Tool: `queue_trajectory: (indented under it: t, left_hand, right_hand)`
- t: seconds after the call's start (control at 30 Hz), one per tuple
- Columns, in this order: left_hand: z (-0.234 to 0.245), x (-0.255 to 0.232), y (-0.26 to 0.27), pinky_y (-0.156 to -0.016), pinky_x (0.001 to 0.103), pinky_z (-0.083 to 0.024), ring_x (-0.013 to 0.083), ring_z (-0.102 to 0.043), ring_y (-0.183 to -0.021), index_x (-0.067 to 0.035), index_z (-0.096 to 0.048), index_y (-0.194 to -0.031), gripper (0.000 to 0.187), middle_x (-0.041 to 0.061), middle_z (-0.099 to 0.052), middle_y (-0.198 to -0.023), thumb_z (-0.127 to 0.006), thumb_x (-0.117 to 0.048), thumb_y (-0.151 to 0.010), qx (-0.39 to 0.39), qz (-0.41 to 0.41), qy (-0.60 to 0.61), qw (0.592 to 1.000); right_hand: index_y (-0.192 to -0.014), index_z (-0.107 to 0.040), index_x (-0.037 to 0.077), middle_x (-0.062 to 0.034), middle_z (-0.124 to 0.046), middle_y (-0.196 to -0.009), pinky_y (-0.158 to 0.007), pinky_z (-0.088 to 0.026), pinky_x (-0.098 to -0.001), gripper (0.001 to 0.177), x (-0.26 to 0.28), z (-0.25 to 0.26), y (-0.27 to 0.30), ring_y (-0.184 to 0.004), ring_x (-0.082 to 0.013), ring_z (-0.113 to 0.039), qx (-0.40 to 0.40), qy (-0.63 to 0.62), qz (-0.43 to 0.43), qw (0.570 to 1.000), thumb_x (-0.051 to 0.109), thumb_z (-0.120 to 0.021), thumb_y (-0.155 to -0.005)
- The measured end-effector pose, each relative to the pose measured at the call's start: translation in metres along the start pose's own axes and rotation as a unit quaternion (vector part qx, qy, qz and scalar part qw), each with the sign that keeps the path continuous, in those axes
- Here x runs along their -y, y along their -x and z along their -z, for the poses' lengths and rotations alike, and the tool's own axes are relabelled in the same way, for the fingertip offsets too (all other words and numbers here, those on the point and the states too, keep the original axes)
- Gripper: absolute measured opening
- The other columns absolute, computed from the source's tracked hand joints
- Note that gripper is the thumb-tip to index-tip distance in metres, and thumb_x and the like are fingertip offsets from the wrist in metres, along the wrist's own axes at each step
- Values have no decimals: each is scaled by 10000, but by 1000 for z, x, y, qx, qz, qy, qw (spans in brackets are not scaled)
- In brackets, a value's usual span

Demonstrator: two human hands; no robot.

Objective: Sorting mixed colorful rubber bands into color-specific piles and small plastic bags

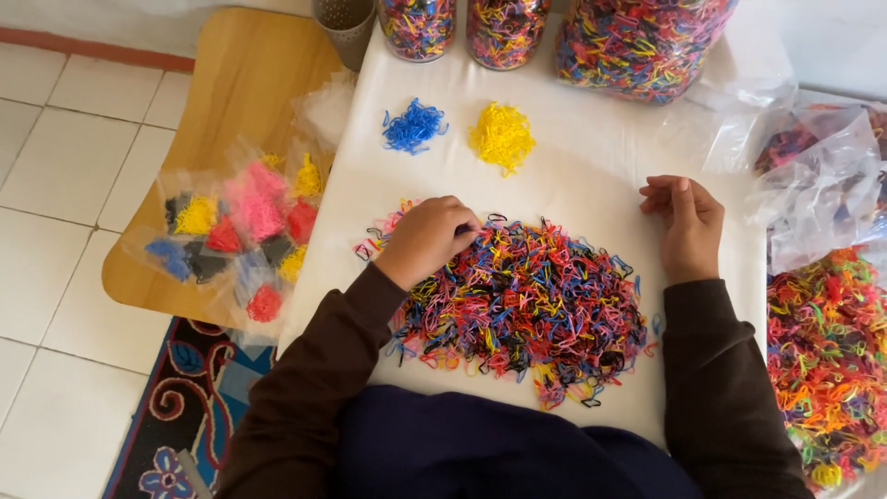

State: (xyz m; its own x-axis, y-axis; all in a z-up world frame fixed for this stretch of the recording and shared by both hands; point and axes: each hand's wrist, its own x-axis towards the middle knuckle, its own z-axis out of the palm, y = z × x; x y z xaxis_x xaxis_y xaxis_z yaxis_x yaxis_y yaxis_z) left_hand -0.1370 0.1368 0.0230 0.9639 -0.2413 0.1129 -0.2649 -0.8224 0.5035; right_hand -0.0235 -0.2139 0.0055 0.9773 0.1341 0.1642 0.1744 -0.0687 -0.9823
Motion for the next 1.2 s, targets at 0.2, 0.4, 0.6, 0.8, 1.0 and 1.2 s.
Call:
queue_trajectory:
  t: [0.2,0.4,0.6,0.8,1.0,1.2]
  left_hand:
    - [-10,-16,-10,-711,390,-545,203,-676,-781,-166,-779,-985,90,41,-701,-990,-694,-180,-960,41,12,57,997]
    - [8,-28,-18,-737,394,-520,213,-711,-956,-185,-806,-1027,143,21,-766,-1100,-757,-237,-903,135,-48,105,984]
    - [28,-18,-13,-865,307,-517,150,-671,-841,-174,-738,-1131,278,52,-614,-1151,-629,-54,-905,97,15,167,981]
    - [64,36,21,-784,334,-537,208,-701,-848,-82,-754,-990,165,94,-731,-980,-645,-87,-866,-66,88,104,989]
    - [86,66,79,-930,475,-477,343,-625,-1095,-49,-692,-1202,423,150,-685,-1174,-789,-293,-871,-49,229,-84,969]
    - [61,106,106,-1023,470,-410,358,-530,-1229,-79,-664,-1285,488,170,-603,-1281,-768,-228,-831,-54,227,-32,972]
  right_hand:
    - [-1129,-710,51,-89,-686,-985,-854,-519,-279,402,6,-3,1,-872,-151,-617,9,40,6,999,391,-497,-1143]
    - [-1138,-707,35,-103,-689,-995,-866,-535,-292,395,9,-4,2,-887,-167,-627,10,58,-1,998,372,-501,-1139]
    - [-1131,-707,42,-96,-692,-1000,-867,-527,-287,376,7,-4,1,-875,-156,-620,10,51,-2,999,361,-509,-1137]
    - [-1140,-707,44,-98,-703,-1014,-866,-537,-290,391,8,-2,1,-873,-158,-633,10,61,-1,998,383,-512,-1142]
    - [-1144,-706,37,-105,-700,-1012,-856,-529,-287,399,2,-2,0,-864,-153,-628,9,68,8,998,383,-506,-1148]
    - [-1137,-710,50,-99,-693,-994,-858,-517,-276,366,-2,-1,0,-853,-141,-620,1,67,7,998,352,-504,-1156]
